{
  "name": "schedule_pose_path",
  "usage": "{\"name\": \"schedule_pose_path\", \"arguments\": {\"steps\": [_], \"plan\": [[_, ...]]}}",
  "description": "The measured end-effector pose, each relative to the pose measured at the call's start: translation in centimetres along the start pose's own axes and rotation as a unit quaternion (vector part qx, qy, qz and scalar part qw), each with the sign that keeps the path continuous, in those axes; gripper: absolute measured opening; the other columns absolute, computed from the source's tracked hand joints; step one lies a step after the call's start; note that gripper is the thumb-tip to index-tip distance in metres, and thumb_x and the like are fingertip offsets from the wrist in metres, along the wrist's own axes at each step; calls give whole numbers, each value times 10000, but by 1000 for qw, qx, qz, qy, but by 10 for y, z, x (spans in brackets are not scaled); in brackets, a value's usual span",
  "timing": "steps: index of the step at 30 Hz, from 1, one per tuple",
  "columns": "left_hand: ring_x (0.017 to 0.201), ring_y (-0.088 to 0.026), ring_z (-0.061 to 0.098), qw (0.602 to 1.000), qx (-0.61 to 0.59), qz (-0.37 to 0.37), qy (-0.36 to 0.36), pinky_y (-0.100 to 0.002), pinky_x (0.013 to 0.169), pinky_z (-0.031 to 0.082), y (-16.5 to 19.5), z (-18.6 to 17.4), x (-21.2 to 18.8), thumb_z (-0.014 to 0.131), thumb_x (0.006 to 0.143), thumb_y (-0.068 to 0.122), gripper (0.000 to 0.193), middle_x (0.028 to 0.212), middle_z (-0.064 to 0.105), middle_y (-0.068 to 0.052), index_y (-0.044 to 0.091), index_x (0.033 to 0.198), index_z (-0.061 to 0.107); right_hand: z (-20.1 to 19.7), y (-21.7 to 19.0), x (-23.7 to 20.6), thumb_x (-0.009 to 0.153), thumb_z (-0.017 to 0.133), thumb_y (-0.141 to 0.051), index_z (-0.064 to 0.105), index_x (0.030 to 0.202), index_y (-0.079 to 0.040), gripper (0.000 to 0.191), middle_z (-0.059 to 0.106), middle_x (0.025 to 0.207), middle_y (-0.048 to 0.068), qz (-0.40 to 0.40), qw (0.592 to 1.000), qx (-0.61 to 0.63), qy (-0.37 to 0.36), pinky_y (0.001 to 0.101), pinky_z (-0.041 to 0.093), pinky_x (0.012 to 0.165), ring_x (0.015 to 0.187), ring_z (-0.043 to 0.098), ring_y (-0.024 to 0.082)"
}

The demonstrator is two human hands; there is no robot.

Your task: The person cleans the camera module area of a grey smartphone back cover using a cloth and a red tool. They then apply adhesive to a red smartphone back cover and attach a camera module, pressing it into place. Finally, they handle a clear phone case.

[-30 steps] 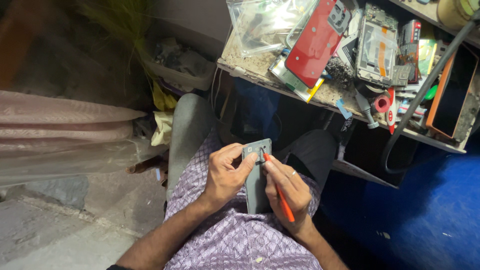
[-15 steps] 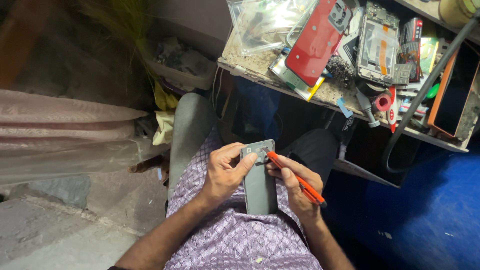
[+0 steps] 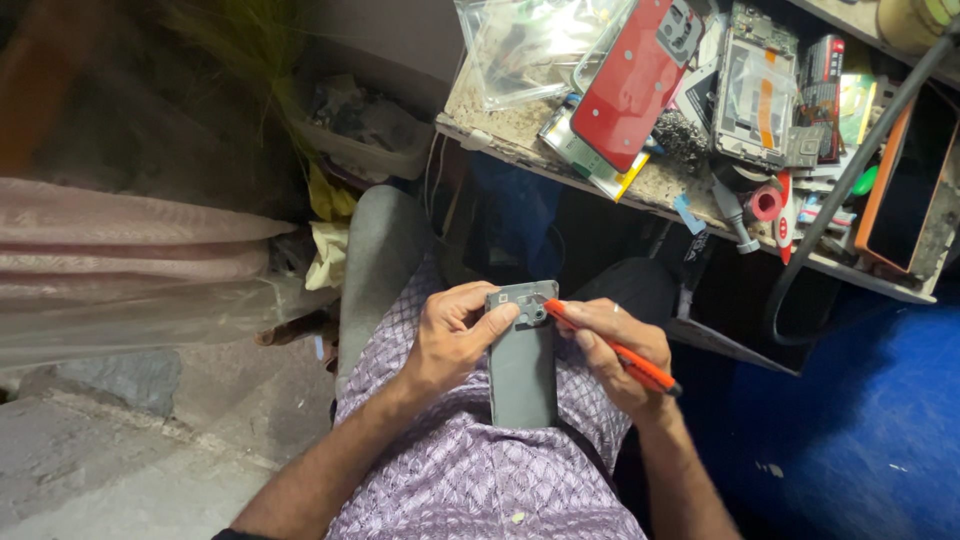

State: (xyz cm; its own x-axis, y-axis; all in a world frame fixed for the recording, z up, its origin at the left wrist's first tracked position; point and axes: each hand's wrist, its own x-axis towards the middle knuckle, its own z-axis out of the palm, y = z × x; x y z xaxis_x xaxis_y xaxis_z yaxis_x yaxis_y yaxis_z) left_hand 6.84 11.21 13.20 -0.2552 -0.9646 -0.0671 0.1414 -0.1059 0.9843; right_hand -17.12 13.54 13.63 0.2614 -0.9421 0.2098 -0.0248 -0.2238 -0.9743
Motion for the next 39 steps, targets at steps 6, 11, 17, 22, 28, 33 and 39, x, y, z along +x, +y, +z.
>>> {"name": "schedule_pose_path", "arguments": {"steps": [6,11,17,22,28,33,39], "plan": [[769,-58,623,1000,-17,16,-15,-216,650,496,-5,-2,2,682,998,127,174,887,690,-21,-32,1020,749,-13,6,13,1044,593,-14,664,1300,39,271,698,1221,202,-8,995,82,-53,330,562,952,1059,672,224],[759,-56,635,1000,-22,2,-18,-214,634,508,-5,-5,2,677,986,134,183,899,694,-20,-28,1031,750,-13,11,8,1033,625,-34,682,1270,26,251,711,1220,197,-48,997,-38,-47,344,577,980,1106,694,246],[754,-56,616,999,-26,2,-29,-217,634,497,-6,-4,2,679,998,138,183,876,670,-12,-33,998,747,-16,17,4,1047,619,-89,686,1247,67,262,699,1212,209,64,991,115,-12,372,593,956,1052,704,254],[757,-52,589,999,-33,5,-36,-222,638,476,-5,-5,1,678,1008,131,182,872,652,-9,-38,1002,746,-14,13,2,1029,617,-82,682,1239,81,274,688,1210,217,111,978,175,13,394,588,971,1067,704,274],[777,-56,643,1000,-15,-2,-17,-224,656,518,-3,-3,4,671,985,137,181,882,700,-14,-20,1022,753,-1,1,1,1042,621,-80,703,1220,-4,210,718,1201,156,-75,977,-198,-19,295,597,922,1078,713,221],[763,-65,653,999,28,15,-19,-228,650,518,-5,-1,3,676,982,134,175,860,703,-26,-17,1006,760,11,2,3,1045,614,-87,689,1246,3,233,715,1216,157,-46,994,-100,5,311,592,980,1104,716,222],[772,-60,642,1000,7,7,-15,-224,652,515,-9,3,1,677,987,126,167,872,703,-18,-16,1023,757,9,6,-3,1055,606,-91,686,1253,41,251,701,1227,183,33,999,28,25,346,579,1013,1116,703,239]]}}
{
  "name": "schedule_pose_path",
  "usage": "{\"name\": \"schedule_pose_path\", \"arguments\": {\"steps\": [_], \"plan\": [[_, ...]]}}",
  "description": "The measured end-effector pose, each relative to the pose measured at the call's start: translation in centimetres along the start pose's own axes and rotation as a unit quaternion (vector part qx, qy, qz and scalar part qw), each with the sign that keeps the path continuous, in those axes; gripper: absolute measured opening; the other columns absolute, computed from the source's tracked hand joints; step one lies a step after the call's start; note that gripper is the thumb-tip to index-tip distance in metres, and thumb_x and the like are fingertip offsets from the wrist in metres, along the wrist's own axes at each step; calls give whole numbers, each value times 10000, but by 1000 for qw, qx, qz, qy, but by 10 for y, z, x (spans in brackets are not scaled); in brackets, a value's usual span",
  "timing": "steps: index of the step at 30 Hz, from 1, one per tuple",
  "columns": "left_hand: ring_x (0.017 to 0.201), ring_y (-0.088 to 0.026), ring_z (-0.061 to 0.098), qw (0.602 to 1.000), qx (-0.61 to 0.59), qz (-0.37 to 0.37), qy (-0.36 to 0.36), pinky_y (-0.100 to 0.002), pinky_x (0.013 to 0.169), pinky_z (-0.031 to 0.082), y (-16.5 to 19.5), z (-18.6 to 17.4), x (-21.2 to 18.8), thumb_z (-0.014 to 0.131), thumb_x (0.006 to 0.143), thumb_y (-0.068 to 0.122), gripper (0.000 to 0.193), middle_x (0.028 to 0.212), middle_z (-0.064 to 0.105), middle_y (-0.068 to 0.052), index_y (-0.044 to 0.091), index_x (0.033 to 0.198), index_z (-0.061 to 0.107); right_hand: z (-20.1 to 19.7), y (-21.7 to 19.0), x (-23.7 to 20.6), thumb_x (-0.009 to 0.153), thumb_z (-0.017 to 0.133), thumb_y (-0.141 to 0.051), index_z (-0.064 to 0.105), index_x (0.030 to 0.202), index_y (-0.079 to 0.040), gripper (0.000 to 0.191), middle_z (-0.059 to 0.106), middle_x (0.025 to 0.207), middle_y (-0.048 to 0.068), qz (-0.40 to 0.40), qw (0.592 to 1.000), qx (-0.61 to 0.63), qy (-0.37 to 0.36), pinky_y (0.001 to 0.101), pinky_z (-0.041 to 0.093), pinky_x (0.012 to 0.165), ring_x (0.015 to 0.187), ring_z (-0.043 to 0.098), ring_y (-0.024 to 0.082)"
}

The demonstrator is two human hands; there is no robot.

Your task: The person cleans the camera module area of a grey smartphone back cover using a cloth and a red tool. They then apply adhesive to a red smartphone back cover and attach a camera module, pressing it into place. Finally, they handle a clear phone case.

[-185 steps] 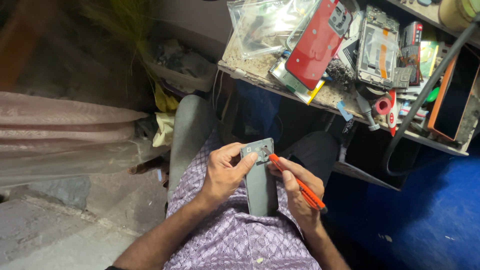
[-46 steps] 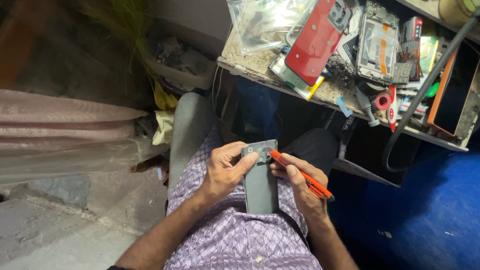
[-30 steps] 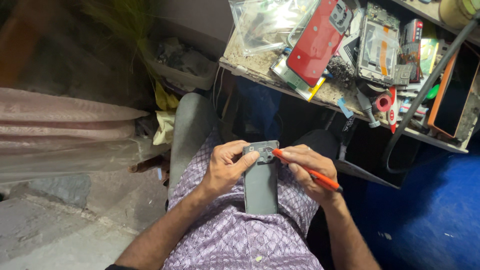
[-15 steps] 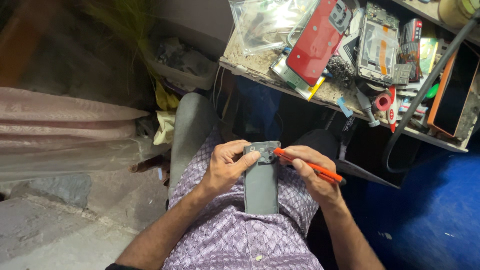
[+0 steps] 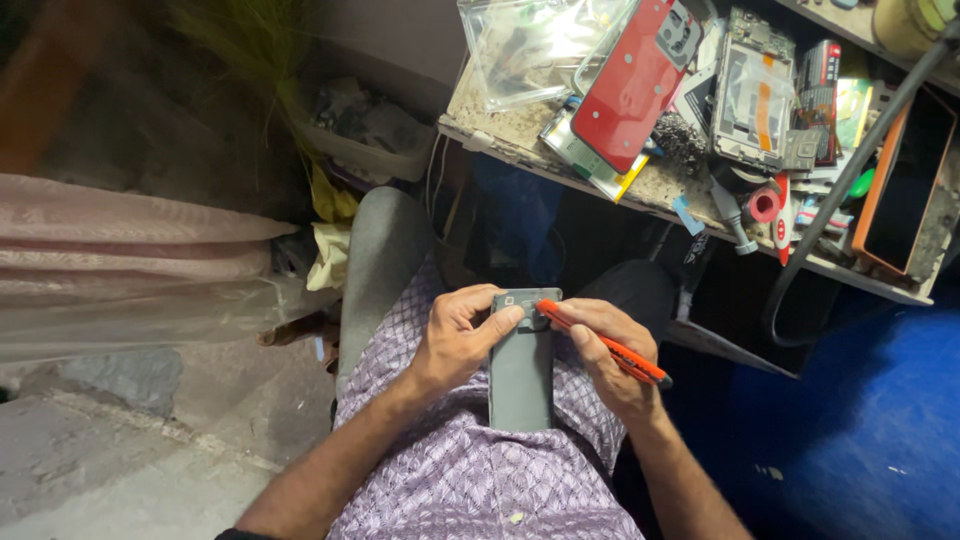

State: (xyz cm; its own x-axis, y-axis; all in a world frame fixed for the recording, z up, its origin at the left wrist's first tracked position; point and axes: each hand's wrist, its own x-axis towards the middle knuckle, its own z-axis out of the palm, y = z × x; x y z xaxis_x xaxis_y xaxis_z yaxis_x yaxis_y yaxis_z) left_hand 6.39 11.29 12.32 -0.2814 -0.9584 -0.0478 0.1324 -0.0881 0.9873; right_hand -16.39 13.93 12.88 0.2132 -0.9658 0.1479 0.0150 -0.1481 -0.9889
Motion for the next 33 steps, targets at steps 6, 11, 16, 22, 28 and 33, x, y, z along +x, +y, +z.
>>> {"name": "schedule_pose_path", "arguments": {"steps": [6,11,16,22,28,33], "plan": [[767,-54,665,992,-101,-76,-1,-217,673,545,-5,-2,0,671,988,117,202,904,750,-22,-19,1112,754,-16,11,-10,1068,588,-120,677,1277,68,294,709,1125,238,88,984,136,78,407,594,953,1019,706,268],[824,-63,688,980,-174,-101,9,-218,739,570,-11,-4,2,673,988,110,236,975,771,-50,-41,1157,739,-14,10,-15,1110,553,-158,611,1347,121,370,634,1075,238,67,979,114,155,477,582,1003,958,629,227],[829,-61,689,981,-162,-107,15,-216,741,571,-13,-3,1,672,991,114,236,979,773,-46,-43,1152,742,-14,-5,-33,1081,488,-296,507,1408,141,545,667,1260,298,72,949,286,109,493,541,1038,1005,700,287],[833,-71,697,983,-153,-103,16,-221,741,577,-9,-3,1,673,987,112,241,985,775,-59,-43,1158,741,-10,0,-42,1065,495,-222,486,1426,151,519,648,1235,359,132,973,154,110,576,552,991,1048,711,403],[837,-77,701,981,-164,-102,16,-223,748,582,-7,-4,1,671,990,109,236,988,776,-69,-43,1159,739,-4,-3,-37,1087,440,-235,426,1486,123,536,560,1437,324,66,943,324,32,521,500,1125,1235,652,371],[838,-78,707,983,-157,-95,11,-222,749,588,-6,-4,1,669,988,112,239,985,778,-69,-39,1162,737,-3,-2,-37,1085,429,-175,426,1464,162,507,576,1386,390,82,968,228,64,592,547,1061,1223,673,454]]}}
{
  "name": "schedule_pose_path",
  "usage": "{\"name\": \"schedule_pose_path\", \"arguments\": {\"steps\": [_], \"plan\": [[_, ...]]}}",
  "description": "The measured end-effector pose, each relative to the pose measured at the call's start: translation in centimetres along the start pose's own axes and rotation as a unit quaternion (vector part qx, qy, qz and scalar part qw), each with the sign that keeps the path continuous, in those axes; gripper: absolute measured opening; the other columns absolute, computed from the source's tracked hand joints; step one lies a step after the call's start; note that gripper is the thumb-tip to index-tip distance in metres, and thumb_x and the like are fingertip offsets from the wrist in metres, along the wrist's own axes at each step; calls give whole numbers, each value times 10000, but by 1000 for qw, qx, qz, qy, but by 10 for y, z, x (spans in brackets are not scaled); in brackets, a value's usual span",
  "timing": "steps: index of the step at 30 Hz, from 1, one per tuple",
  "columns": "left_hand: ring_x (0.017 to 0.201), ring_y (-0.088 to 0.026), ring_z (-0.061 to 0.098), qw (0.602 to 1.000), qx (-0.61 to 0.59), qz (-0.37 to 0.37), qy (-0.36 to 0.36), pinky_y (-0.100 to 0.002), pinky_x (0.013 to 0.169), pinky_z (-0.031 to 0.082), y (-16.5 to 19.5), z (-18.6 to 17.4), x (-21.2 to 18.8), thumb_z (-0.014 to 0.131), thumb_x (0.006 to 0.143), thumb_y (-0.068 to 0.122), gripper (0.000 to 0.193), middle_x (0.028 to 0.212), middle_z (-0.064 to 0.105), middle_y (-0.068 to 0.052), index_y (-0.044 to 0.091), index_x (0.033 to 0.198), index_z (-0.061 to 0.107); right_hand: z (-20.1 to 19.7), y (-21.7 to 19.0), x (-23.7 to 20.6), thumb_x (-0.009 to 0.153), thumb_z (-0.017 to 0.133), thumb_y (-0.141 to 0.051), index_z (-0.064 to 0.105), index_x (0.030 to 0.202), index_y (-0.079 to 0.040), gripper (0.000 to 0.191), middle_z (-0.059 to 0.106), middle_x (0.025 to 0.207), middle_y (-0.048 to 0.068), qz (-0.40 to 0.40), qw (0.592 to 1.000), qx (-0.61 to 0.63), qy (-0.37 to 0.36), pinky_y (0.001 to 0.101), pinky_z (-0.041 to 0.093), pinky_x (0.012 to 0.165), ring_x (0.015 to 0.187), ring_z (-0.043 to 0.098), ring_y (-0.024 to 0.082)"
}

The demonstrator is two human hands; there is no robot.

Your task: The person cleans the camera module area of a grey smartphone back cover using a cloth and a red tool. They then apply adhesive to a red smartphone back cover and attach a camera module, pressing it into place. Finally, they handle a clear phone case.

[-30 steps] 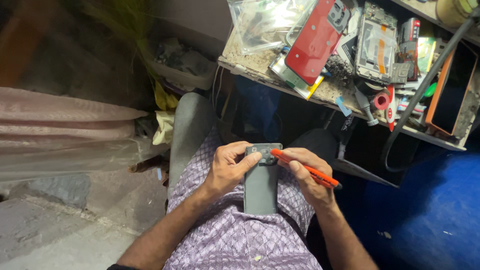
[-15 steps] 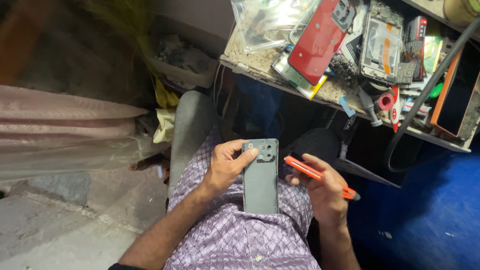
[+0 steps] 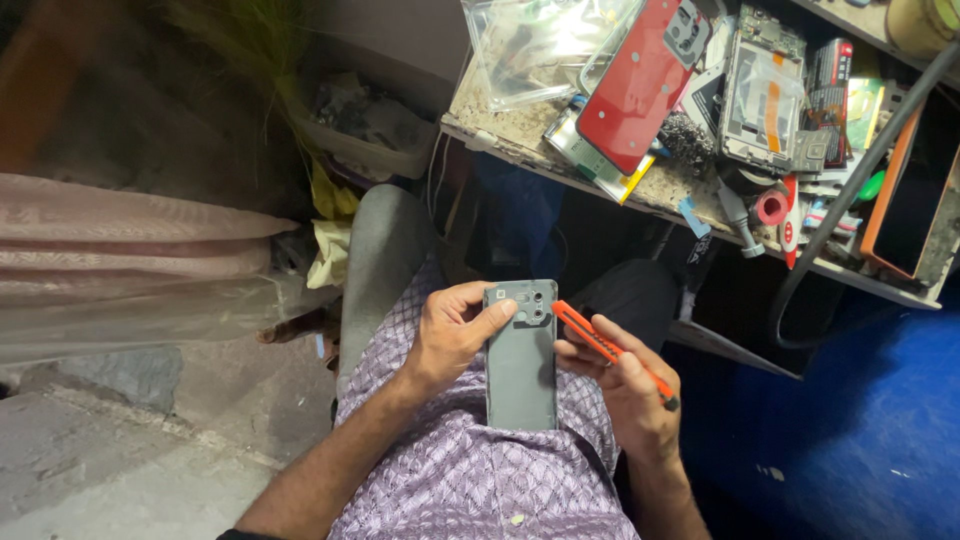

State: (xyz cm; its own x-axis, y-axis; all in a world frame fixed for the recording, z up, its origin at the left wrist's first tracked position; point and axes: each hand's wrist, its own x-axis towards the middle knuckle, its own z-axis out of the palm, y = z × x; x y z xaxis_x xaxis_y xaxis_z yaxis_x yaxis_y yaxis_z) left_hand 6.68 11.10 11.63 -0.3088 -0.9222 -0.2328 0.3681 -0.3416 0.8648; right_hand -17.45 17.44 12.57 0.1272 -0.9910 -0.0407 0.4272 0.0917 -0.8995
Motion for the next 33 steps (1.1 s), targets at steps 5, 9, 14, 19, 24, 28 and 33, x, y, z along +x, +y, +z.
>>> {"name": "schedule_pose_path", "arguments": {"steps": [5,9,14,19,24,28,33], "plan": [[802,-66,697,1000,19,2,5,-216,710,579,0,0,0,673,984,119,237,960,775,-55,-32,1155,739,5,4,-3,1065,477,-153,479,1425,150,470,643,1299,362,-22,988,-151,10,538,582,1049,1187,700,433],[771,-48,673,997,70,18,17,-205,667,553,3,2,-1,686,979,124,224,926,768,-35,-24,1133,754,16,1,-2,1052,536,-85,565,1371,114,377,704,1249,300,-83,957,-279,5,449,588,1059,1166,730,360],[740,-47,666,992,114,42,32,-209,637,547,10,5,-3,699,970,133,215,890,757,-27,-17,1110,762,30,-5,2,1032,561,-17,601,1356,71,338,714,1254,260,-108,945,-308,-7,401,578,1076,1192,722,313],[762,-51,679,988,134,68,35,-210,652,558,15,8,-4,697,970,134,206,909,762,-32,-19,1092,763,33,-9,5,1018,585,-18,630,1322,53,315,728,1242,239,-130,923,-361,-15,392,584,1071,1188,730,308],[757,-52,690,986,145,71,41,-211,642,564,18,10,-5,699,960,132,204,905,762,-31,-16,1086,761,32,-8,3,1017,577,-15,631,1320,47,314,724,1248,239,-141,921,-362,-17,407,585,1076,1199,726,316],[735,-51,677,986,149,68,41,-212,627,552,20,11,-6,697,967,132,199,882,763,-35,-19,1076,769,30,-5,3,1016,574,-8,620,1325,54,319,707,1269,255,-140,933,-331,-18,423,578,1088,1216,711,331],[710,-52,684,988,141,55,41,-211,607,555,22,12,-6,691,964,133,197,861,764,-34,-11,1075,766,31,-6,3,1015,575,-6,628,1320,51,315,716,1261,249,-144,925,-352,-18,414,585,1082,1208,720,324]]}}
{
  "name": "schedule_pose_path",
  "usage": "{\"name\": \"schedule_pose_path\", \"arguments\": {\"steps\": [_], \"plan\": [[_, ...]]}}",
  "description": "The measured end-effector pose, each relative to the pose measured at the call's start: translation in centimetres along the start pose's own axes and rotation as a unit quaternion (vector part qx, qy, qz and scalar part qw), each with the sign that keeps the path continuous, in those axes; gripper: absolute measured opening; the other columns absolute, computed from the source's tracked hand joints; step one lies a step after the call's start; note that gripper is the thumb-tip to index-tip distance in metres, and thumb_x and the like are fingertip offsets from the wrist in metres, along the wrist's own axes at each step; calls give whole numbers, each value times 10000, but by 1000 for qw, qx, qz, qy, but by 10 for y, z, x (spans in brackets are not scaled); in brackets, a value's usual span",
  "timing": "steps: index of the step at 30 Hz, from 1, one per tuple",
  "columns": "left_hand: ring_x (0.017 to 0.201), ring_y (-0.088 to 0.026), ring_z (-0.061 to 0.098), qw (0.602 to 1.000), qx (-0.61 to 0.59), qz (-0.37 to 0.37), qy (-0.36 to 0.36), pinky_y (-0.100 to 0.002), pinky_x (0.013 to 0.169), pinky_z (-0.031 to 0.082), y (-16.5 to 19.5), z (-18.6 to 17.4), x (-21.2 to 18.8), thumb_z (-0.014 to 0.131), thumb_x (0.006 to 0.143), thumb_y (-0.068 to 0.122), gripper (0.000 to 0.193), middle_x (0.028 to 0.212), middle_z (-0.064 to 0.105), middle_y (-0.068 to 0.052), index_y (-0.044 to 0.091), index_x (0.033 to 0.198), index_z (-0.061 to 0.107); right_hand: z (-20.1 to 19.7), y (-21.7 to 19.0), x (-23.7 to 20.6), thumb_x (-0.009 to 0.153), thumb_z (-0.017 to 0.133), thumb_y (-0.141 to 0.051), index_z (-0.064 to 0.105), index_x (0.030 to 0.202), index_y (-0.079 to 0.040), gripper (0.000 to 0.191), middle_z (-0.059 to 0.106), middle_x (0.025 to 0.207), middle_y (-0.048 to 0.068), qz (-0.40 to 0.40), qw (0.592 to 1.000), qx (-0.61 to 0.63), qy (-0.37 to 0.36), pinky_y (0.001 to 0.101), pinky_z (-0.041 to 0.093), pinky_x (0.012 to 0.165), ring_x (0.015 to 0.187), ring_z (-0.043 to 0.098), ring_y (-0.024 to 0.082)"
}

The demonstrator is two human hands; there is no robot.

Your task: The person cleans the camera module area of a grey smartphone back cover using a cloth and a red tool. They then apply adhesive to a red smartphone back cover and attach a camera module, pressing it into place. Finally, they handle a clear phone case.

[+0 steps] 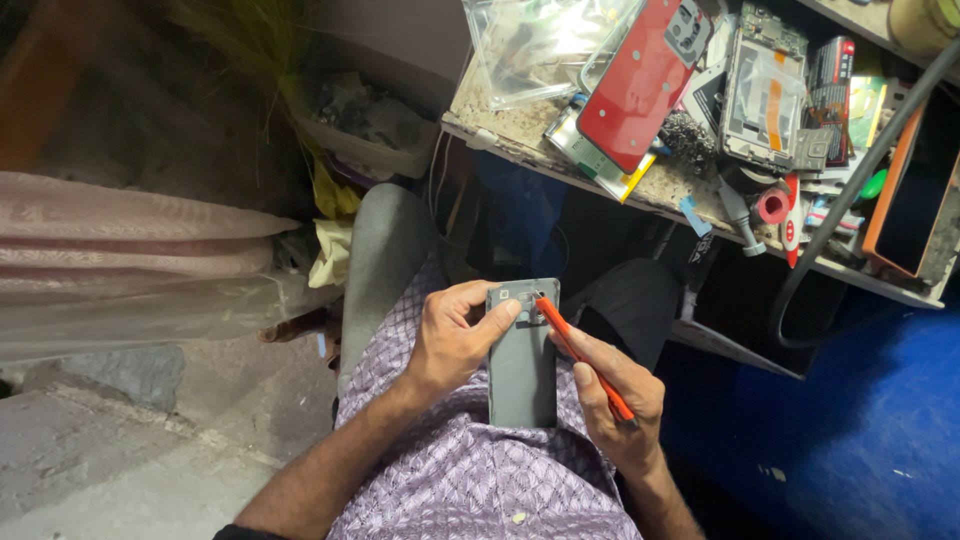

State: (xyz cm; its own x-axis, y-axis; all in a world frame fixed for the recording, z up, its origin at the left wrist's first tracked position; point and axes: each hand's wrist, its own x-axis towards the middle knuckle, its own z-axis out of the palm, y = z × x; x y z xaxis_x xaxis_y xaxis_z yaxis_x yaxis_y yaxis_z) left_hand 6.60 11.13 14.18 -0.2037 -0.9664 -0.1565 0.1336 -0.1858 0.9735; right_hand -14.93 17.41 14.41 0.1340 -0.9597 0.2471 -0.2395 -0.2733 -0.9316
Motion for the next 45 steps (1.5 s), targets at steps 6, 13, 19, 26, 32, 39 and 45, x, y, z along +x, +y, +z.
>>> {"name": "schedule_pose_path", "arguments": {"steps": [6,13,19,26,32,39,45], "plan": [[739,-77,700,998,50,39,11,-230,626,557,1,0,-1,700,954,140,194,874,757,-53,-14,1054,764,0,-15,7,986,600,10,637,1313,37,330,723,1246,232,-16,998,-52,-13,378,591,1046,1177,732,299],[795,-145,728,985,115,125,10,-272,697,560,2,-3,1,699,953,123,162,887,746,-79,-18,1020,744,7,-23,15,946,630,66,670,1221,46,279,734,1169,227,-82,983,-163,-3,319,640,874,1029,779,260],[790,-134,709,988,100,121,5,-268,692,551,0,-5,-1,690,957,120,161,889,737,-75,-18,1019,742,-6,-4,10,982,574,39,629,1310,49,332,716,1241,257,-45,996,-50,-51,365,605,1035,1168,738,318],[777,-94,665,994,45,90,-36,-241,668,524,-6,-6,-1,683,975,121,165,893,714,-48,-24,1022,747,-33,34,3,1069,528,-65,585,1365,97,342,688,1282,314,74,970,216,-83,500,543,1125,1224,697,398],[701,-62,560,995,22,61,-71,-231,595,445,-5,-9,-1,680,987,116,161,813,622,-12,-32,968,737,-49,47,2,1048,556,-59,593,1358,114,357,681,1266,338,131,945,283,-94,539,541,1105,1208,689,429],[721,-32,565,993,-16,39,-112,-218,611,451,-1,-11,1,662,1001,136,182,818,619,24,-25,946,729,-67,54,17,1031,597,-91,616,1313,141,366,661,1265,366,207,901,367,-103,573,537,1073,1217,665,470],[732,-30,559,992,-43,14,-119,-222,624,453,-2,-10,2,669,1001,147,188,820,612,31,-22,945,727,-67,54,24,1028,600,-103,606,1321,144,383,661,1263,377,249,869,419,-88,575,528,1058,1200,653,495]]}}
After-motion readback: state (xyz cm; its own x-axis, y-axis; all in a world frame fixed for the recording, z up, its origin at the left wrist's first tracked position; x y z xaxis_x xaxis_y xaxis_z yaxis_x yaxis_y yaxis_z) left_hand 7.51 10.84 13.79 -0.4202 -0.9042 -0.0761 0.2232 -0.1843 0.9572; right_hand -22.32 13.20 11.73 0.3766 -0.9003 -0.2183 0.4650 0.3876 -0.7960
